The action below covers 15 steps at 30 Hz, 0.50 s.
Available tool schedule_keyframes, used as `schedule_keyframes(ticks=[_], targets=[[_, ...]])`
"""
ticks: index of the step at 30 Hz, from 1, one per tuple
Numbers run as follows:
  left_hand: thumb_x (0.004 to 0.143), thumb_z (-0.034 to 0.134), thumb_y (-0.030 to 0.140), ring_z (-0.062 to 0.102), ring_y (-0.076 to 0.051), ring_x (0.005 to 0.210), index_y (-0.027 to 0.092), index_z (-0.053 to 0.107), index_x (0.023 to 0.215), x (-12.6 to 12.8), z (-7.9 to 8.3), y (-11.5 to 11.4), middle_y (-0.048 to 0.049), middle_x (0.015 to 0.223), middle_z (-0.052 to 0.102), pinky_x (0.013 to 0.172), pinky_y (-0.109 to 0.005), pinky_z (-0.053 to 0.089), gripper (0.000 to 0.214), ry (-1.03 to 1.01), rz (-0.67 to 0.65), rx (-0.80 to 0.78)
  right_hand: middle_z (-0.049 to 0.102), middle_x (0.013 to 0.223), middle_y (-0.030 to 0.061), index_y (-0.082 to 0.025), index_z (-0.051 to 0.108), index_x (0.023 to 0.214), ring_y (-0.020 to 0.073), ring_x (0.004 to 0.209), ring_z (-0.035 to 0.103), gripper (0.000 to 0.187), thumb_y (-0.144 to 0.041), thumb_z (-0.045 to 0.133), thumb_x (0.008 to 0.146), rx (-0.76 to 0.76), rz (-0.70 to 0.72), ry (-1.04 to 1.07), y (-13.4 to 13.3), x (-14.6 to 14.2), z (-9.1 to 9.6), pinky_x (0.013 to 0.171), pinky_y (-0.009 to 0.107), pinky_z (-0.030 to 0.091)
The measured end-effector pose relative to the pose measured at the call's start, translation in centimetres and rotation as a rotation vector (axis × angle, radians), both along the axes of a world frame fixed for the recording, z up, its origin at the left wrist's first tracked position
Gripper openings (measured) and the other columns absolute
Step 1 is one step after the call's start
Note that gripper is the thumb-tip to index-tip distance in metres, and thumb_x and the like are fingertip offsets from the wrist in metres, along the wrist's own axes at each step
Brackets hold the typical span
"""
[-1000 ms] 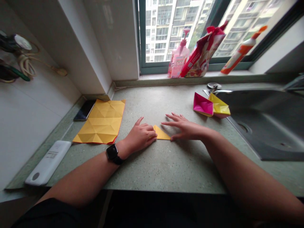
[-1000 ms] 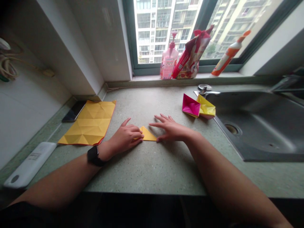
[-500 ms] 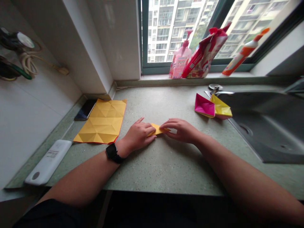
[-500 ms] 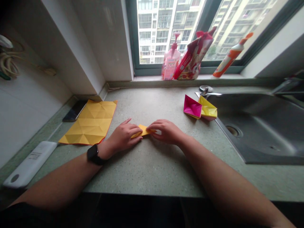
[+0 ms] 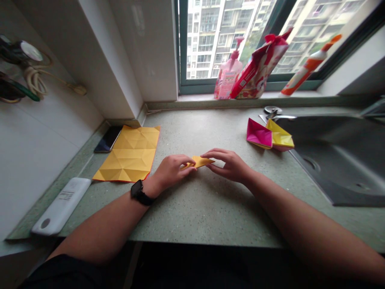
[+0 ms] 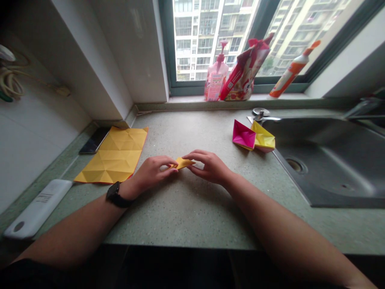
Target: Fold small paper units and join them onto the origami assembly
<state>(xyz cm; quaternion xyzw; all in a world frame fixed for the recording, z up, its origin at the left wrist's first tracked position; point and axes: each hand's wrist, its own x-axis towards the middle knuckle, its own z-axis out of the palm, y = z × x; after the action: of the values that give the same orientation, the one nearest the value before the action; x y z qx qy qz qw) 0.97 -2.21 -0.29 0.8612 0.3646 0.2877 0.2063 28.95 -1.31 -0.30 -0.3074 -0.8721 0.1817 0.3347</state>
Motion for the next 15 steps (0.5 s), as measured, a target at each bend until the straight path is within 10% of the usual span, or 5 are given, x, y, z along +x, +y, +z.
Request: schedule_keyframes(ticks=[15], targets=[[0.107, 0.063, 0.030, 0.076, -0.017, 0.080, 0.018, 0.082, 0.103, 0.6, 1.2, -0.1, -0.0069, 0.100, 0.084, 0.077, -0.030, 0.059, 0.022, -0.057, 0.211, 0.089, 0.077, 0.099, 0.0065, -0.024, 0.046, 0.156, 0.0230, 0.078, 0.072, 0.076, -0.055, 0.075, 0.094, -0.352, -0.280, 0.007, -1.4, -1.8, -0.3, 0.074, 0.041, 0.061]])
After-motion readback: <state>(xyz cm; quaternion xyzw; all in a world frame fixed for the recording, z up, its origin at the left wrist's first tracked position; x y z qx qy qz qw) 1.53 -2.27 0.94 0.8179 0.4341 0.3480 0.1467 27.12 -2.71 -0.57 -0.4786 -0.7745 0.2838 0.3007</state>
